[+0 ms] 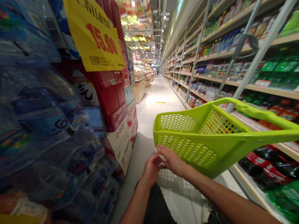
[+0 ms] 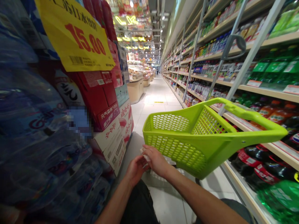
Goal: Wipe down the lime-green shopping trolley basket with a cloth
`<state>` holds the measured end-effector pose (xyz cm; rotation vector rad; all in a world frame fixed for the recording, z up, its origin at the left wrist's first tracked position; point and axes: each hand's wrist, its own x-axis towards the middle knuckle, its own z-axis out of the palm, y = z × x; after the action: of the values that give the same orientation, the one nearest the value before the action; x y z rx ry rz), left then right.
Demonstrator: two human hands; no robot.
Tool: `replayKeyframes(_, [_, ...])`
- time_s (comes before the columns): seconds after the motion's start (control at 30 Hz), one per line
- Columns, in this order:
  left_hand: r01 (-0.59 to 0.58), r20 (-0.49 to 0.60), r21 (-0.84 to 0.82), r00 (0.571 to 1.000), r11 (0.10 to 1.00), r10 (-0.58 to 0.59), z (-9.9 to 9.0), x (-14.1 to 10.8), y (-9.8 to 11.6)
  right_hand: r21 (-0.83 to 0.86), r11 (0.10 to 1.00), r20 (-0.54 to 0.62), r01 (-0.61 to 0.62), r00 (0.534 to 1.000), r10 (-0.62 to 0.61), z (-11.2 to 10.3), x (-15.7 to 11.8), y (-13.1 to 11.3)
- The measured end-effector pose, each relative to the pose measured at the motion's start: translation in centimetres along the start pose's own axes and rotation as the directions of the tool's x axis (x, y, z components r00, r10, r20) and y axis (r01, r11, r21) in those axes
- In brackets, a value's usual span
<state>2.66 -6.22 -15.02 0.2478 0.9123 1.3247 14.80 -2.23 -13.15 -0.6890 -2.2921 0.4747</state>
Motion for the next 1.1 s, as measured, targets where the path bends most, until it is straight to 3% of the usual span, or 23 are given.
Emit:
replayKeyframes(0.1, [0.023,0.000,-0.076,1.000,0.997,-0.023,-0.4,0.0,0.3,0.132,0.986,0.070,-0.102,0.993,0.093,-0.3,0.6,-0.3])
replayKeyframes(0.2, [0.048,0.025,-0.120,0.999,0.992,-0.045,-0.8,0.1,0.8,0.126,0.985,0.112,-0.118,0.988,0.104,0.2,0.6,-0.6])
replayKeyframes(0.3, [0.032,-0.001,-0.168,0.999,0.985,-0.033,-1.1,0.5,1.4,0.029,0.999,0.169,0.033,0.985,-0.038,0.6,1.2,-0.9])
replayKeyframes(0.4, [0.005,-0.068,-0.163,0.998,0.987,-0.016,-1.4,1.2,2.3,-0.164,0.968,0.139,0.190,0.976,-0.168,0.1,3.7,-0.5])
replayKeyframes(0.5, [-0.025,-0.195,-0.090,0.981,0.996,0.007,-1.5,1.9,3.0,-0.378,0.886,0.062,0.269,0.962,-0.266,-0.8,6.9,1.5])
replayKeyframes(0.57, [-0.030,-0.240,-0.035,0.971,0.999,0.021,-1.5,2.1,3.1,-0.447,0.835,0.098,0.319,0.946,-0.309,-0.6,7.4,3.7])
replayKeyframes(0.7, [-0.030,-0.274,0.061,0.961,0.998,0.046,-1.8,2.1,2.7,-0.469,0.775,0.308,0.423,0.901,-0.306,1.8,2.7,8.0])
replayKeyframes(0.77, [-0.031,-0.290,0.110,0.955,0.993,0.062,-2.0,2.2,2.3,-0.473,0.764,0.361,0.438,0.888,-0.286,2.7,-0.2,8.9])
replayKeyframes(0.87, [-0.043,-0.297,0.183,0.950,0.982,0.097,-1.9,2.7,1.6,-0.479,0.769,0.291,0.423,0.903,-0.315,1.8,-0.8,7.9])
replayKeyframes(1.0, [-0.059,-0.249,0.289,0.959,0.955,0.135,-0.4,3.3,0.7,-0.530,0.809,0.009,0.253,0.956,-0.294,-0.8,2.0,6.3])
replayKeyframes(1.1, [-0.064,-0.178,0.379,0.974,0.923,0.140,1.0,3.1,0.1,-0.499,0.835,0.054,0.233,0.970,-0.238,-0.9,0.1,7.4])
